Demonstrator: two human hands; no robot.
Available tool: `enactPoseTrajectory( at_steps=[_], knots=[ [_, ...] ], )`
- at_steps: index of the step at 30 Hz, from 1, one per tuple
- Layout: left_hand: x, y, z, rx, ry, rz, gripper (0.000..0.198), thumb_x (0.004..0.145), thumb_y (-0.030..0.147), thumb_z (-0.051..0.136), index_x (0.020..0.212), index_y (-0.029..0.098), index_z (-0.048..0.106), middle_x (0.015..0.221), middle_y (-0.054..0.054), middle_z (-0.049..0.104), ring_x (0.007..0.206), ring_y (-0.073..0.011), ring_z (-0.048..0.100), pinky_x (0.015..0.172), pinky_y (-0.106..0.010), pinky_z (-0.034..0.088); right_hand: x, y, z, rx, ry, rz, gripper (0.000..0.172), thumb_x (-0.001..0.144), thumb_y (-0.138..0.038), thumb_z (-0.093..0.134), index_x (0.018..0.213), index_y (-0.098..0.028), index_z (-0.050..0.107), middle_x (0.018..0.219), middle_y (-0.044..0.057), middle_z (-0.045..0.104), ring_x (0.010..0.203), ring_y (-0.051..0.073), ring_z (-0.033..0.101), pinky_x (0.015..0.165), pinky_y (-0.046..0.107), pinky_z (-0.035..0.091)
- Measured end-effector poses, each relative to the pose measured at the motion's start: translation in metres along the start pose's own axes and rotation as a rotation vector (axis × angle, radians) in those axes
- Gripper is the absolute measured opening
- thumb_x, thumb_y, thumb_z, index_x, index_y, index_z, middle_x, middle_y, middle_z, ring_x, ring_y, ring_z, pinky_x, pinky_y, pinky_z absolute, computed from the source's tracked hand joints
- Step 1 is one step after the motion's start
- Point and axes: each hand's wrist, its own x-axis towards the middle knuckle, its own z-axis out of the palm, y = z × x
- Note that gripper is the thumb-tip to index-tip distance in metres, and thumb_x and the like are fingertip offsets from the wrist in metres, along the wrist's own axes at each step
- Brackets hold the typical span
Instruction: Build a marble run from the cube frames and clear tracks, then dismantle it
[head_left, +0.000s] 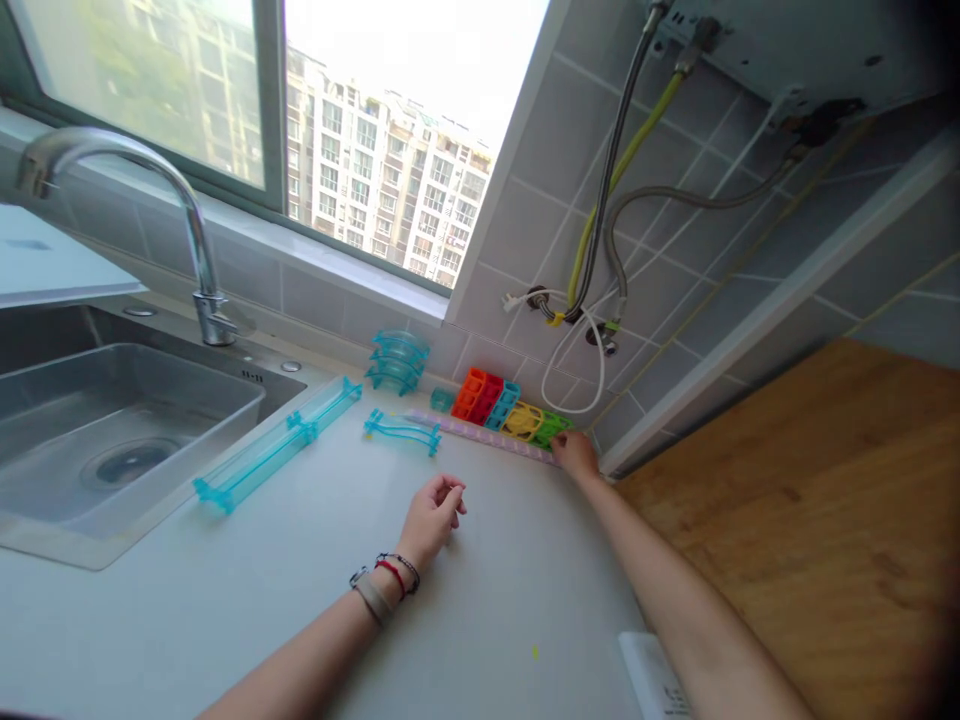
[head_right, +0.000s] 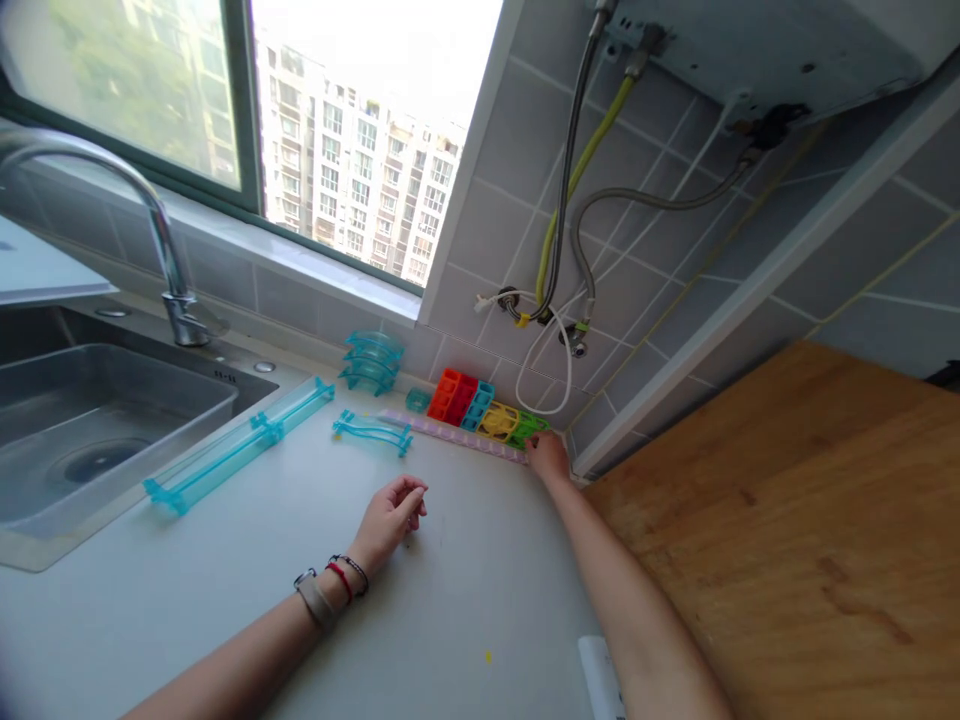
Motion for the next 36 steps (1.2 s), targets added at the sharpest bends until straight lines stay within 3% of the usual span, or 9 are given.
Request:
enactPoseTrajectory(
  at_steps=[7, 9, 13, 17, 22, 28, 36],
  knots=[
    [-0.006, 0.0, 0.0, 0.145, -0.044, 0.064, 0.022, 0.083, 0.039, 0.06, 0.086, 0.018, 0.062, 0.061, 0.002, 0.063, 0.047, -0.0113, 0.055, 0.049, -0.022, 0.041, 0.029, 0.036, -0.027, -0.067, -0.003, 0.02, 0.029, 0.096, -0.034, 0.062, 0.12, -0.017, 0.062, 0.122, 0.009, 0.064, 0.105, 0.023, 0.065, 0.091, 0.044, 0.054],
    [-0.007, 0.0, 0.0, 0.17, -0.047, 0.06, 0.021, 0.084, 0.039, 0.059, 0.086, 0.018, 0.062, 0.061, 0.002, 0.064, 0.048, -0.0117, 0.055, 0.049, -0.022, 0.041, 0.038, 0.04, -0.026, -0.066, -0.044, -0.017, 0.036, 0.09, -0.032, 0.07, 0.122, -0.017, 0.062, 0.122, 0.011, 0.065, 0.108, 0.025, 0.065, 0.094, 0.045, 0.053],
    [-0.007, 0.0, 0.001, 0.201, -0.058, 0.054, 0.022, 0.085, 0.04, 0.059, 0.087, 0.019, 0.063, 0.062, 0.002, 0.064, 0.049, -0.0123, 0.055, 0.05, -0.022, 0.04, 0.054, 0.044, -0.021, -0.047, -0.124, -0.101, 0.067, 0.065, -0.022, 0.088, 0.126, -0.019, 0.061, 0.119, 0.014, 0.069, 0.109, 0.03, 0.066, 0.094, 0.042, 0.052],
    [-0.007, 0.0, 0.002, 0.248, -0.069, 0.054, 0.021, 0.087, 0.039, 0.057, 0.087, 0.019, 0.063, 0.062, 0.001, 0.064, 0.05, -0.0129, 0.054, 0.051, -0.023, 0.04, 0.06, 0.046, -0.01, -0.02, -0.161, -0.153, 0.077, 0.06, -0.023, 0.089, 0.131, -0.018, 0.058, 0.125, 0.015, 0.068, 0.114, 0.031, 0.064, 0.096, 0.042, 0.05],
    [-0.009, 0.003, 0.003, 0.277, -0.067, 0.064, 0.021, 0.086, 0.04, 0.059, 0.086, 0.02, 0.065, 0.062, 0.0, 0.065, 0.052, -0.0143, 0.055, 0.053, -0.024, 0.04, 0.064, 0.047, -0.005, -0.014, -0.145, -0.175, 0.072, 0.063, -0.032, 0.087, 0.128, -0.016, 0.061, 0.128, 0.018, 0.065, 0.121, 0.034, 0.059, 0.104, 0.044, 0.043],
    [-0.01, 0.001, 0.003, 0.303, -0.08, 0.074, 0.02, 0.087, 0.039, 0.057, 0.087, 0.02, 0.065, 0.063, 0.0, 0.067, 0.053, -0.0145, 0.055, 0.054, -0.024, 0.04, 0.066, 0.046, -0.013, 0.028, -0.166, -0.179, 0.053, 0.061, -0.032, 0.088, 0.109, -0.017, 0.069, 0.11, 0.016, 0.072, 0.107, 0.034, 0.065, 0.095, 0.043, 0.048],
    [-0.008, -0.002, 0.001, 0.335, -0.099, 0.085, 0.02, 0.089, 0.038, 0.054, 0.089, 0.02, 0.064, 0.064, 0.0, 0.067, 0.054, -0.0143, 0.056, 0.054, -0.024, 0.04, 0.06, 0.052, -0.02, 0.108, -0.23, -0.184, 0.047, 0.067, -0.032, 0.082, 0.108, -0.017, 0.067, 0.103, 0.009, 0.075, 0.097, 0.027, 0.069, 0.086, 0.038, 0.053]
  ],
)
